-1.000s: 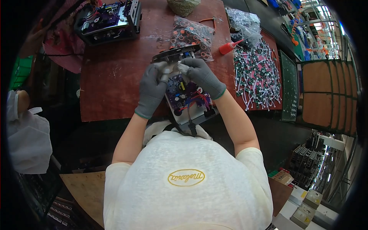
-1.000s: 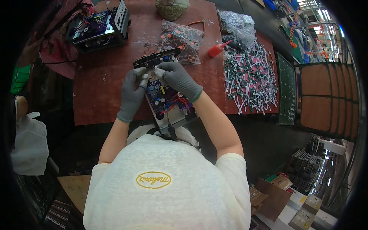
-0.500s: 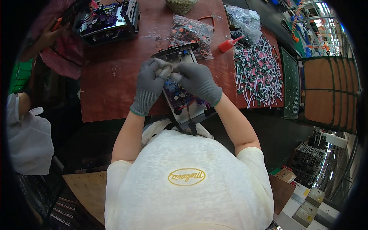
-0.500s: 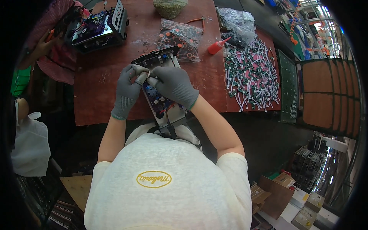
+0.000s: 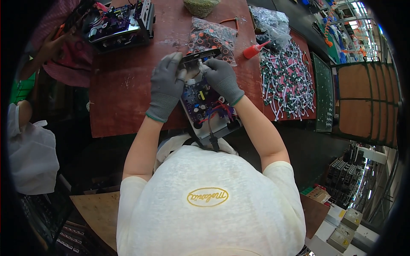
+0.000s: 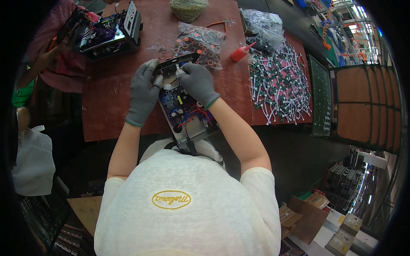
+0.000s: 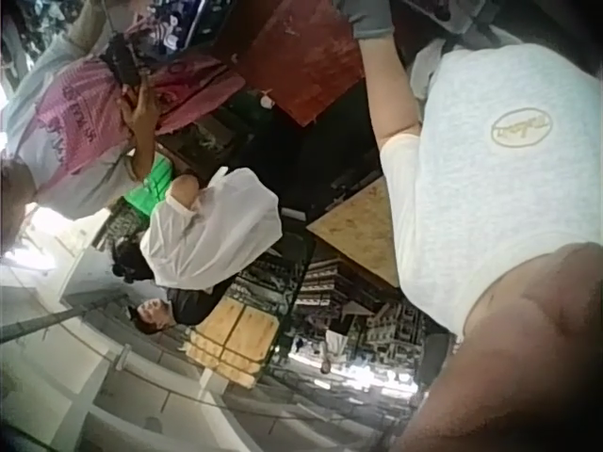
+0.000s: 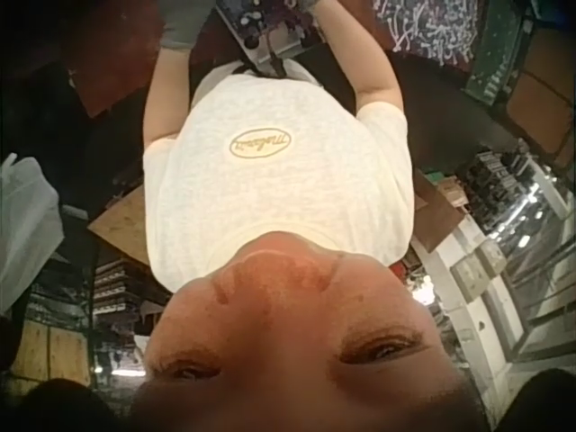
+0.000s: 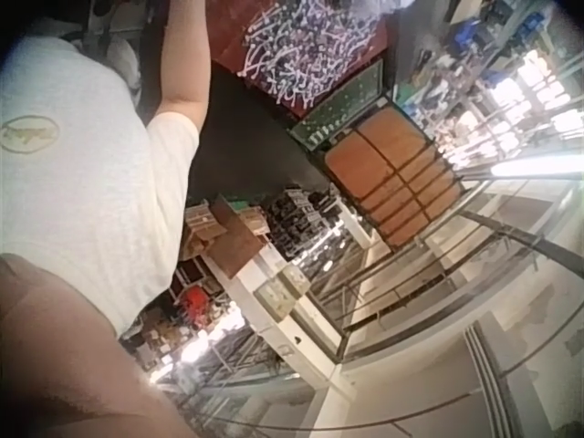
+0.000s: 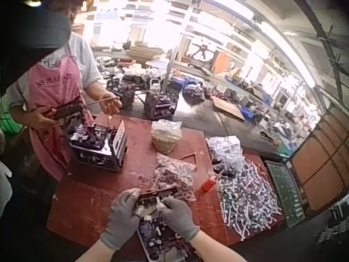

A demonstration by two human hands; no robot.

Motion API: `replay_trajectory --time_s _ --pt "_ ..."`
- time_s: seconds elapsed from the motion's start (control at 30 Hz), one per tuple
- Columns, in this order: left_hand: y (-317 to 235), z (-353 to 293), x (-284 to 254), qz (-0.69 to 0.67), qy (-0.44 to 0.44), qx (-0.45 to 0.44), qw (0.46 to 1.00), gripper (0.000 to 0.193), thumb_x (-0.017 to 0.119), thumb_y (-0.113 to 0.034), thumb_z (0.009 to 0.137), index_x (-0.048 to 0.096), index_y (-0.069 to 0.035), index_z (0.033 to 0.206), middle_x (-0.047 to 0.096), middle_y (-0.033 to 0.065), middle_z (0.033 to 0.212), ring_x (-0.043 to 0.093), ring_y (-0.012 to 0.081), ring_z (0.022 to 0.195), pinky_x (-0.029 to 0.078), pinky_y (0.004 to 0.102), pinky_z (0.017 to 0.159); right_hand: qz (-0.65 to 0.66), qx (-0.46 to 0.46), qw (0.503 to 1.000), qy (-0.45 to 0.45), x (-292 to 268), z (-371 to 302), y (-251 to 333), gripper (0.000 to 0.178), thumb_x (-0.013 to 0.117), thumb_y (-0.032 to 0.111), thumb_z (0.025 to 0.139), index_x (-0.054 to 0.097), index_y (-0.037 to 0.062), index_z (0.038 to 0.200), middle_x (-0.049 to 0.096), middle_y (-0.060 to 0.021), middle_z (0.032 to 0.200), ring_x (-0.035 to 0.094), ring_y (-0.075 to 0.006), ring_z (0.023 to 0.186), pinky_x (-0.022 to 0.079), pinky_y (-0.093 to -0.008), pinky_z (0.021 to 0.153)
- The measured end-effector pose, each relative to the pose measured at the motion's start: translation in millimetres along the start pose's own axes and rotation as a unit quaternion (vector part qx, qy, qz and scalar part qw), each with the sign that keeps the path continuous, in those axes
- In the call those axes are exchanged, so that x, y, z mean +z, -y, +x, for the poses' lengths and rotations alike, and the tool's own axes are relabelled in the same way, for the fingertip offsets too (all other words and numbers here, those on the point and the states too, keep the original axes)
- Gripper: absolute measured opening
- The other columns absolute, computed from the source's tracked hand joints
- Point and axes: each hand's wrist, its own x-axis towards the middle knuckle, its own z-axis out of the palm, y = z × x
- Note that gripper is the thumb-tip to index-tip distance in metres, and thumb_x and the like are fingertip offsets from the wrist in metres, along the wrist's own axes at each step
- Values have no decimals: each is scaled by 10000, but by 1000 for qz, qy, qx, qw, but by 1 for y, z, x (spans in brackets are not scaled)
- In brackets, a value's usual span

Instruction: The person is assembling an electronic unit, connecting wires and applying adhesive sealant from a bottle.

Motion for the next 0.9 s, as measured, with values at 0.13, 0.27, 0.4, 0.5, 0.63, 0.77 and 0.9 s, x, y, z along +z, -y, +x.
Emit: replay_trajectory --time_s 0.13,0.27,0.4,0.5,0.63,0.77,0.9 --pt "3 -1 3 -46 34 -35 998 392 579 -80 846 551 -52 1236 584 145 1161 561 319 1087 446 393 941 -16 6 1000 -3 2 2 0 239 571 277 870 688 69 865 650 -161 752 650 -328 748 493 -406 666" --pt "4 2 2 -47 37 -33 998 377 577 -76 844 555 -48 1219 593 148 1134 573 319 1061 454 394 926 -33 -24 999 -27 3 3 -2 226 602 242 863 670 27 868 641 -166 727 652 -303 706 482 -374 639" --pt "3 1 3 -49 31 -39 998 355 567 -58 840 563 -45 1194 593 151 1113 578 322 1047 461 396 912 -72 -36 996 -37 3 2 3 208 600 236 858 673 41 867 643 -168 733 649 -325 717 487 -398 643" --pt "2 2 3 -53 27 -41 997 349 556 -41 831 566 -43 1180 593 153 1106 577 324 1047 462 397 913 -123 -69 988 -66 6 0 1 183 599 227 854 670 58 853 641 -165 733 643 -339 707 486 -416 631" --pt "1 3 3 -70 33 -49 996 363 539 -13 812 566 -41 1173 594 159 1092 576 326 1045 463 391 917 -130 -70 983 -110 14 -1 2 164 608 228 848 661 74 825 636 -159 720 635 -346 688 479 -427 608" --pt "3 2 2 -78 47 -61 994 389 538 -2 798 561 -37 1185 582 161 1112 578 326 1052 462 382 926 -128 -69 980 -136 21 -1 0 182 612 257 858 659 83 831 633 -155 710 631 -347 684 477 -422 599" --pt "1 -5 0 -151 6 -69 986 414 552 -5 775 554 -35 1188 560 160 1142 549 332 1095 445 390 948 -162 -60 981 -89 1 -3 9 178 620 266 861 658 93 860 632 -142 694 632 -341 676 480 -412 598"
